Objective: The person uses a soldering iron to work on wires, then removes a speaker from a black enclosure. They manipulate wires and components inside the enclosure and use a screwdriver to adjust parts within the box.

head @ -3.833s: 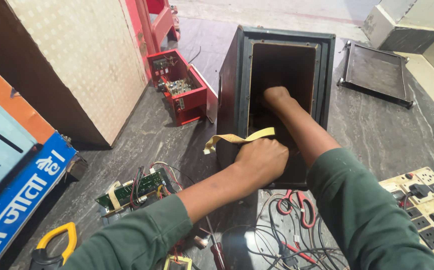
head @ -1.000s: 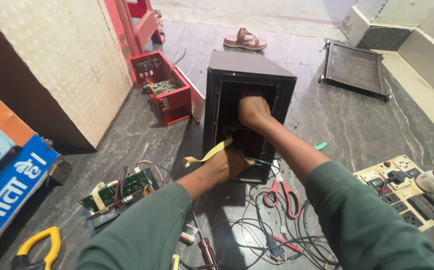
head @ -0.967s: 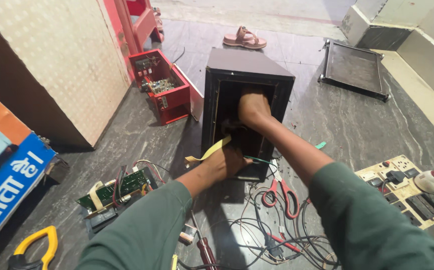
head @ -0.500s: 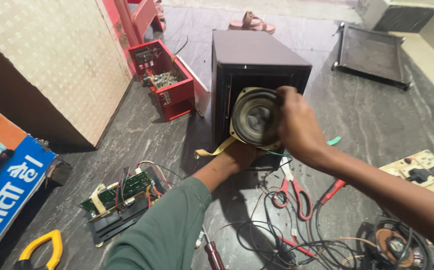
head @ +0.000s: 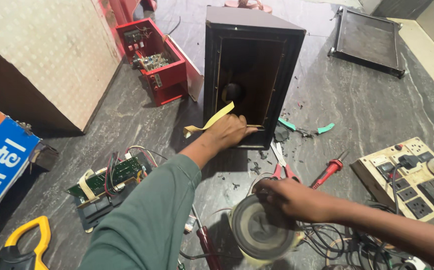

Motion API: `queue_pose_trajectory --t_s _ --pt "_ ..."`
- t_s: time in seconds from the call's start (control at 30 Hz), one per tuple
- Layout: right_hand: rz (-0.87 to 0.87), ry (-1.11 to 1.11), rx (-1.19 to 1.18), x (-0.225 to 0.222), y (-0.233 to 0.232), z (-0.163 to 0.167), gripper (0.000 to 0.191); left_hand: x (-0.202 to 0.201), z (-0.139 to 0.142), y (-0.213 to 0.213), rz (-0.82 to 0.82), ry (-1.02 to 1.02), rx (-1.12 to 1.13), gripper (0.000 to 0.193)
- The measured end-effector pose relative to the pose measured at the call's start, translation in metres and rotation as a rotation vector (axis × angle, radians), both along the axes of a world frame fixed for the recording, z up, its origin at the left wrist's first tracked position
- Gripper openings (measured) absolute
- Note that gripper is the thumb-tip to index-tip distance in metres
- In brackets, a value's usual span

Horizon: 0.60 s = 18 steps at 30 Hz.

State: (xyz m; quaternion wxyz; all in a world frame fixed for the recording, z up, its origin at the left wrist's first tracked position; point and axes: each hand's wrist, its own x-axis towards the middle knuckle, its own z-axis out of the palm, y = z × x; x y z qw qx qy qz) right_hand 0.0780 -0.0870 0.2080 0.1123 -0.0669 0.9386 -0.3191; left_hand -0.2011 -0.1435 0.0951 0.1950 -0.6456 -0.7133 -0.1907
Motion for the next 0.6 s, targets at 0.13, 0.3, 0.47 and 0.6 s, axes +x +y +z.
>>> queue_pose_trajectory --t_s 0.13,0.3,0.47,0.6 --pt "-0.506 -0.454 -0.182 -0.001 0.018 -0.083 0.044 -0.003 0.005 0.001 0.017 -0.054 -0.048 0.062" --pt "-0.744 -0.088 -0.324 0.009 0.003 -0.178 0.045 0.000 0.006 0.000 0.039 0.001 -0.054 0.062" --pt "-1.094 -0.350 -0.651 0.002 -0.018 -0.215 0.046 0.003 0.006 -0.001 0.050 -0.012 -0.061 0.062" --pt "-1.132 -0.438 -0.716 -0.013 -0.018 -0.209 0.045 0.003 0.005 -0.002 0.020 0.010 -0.032 0.062"
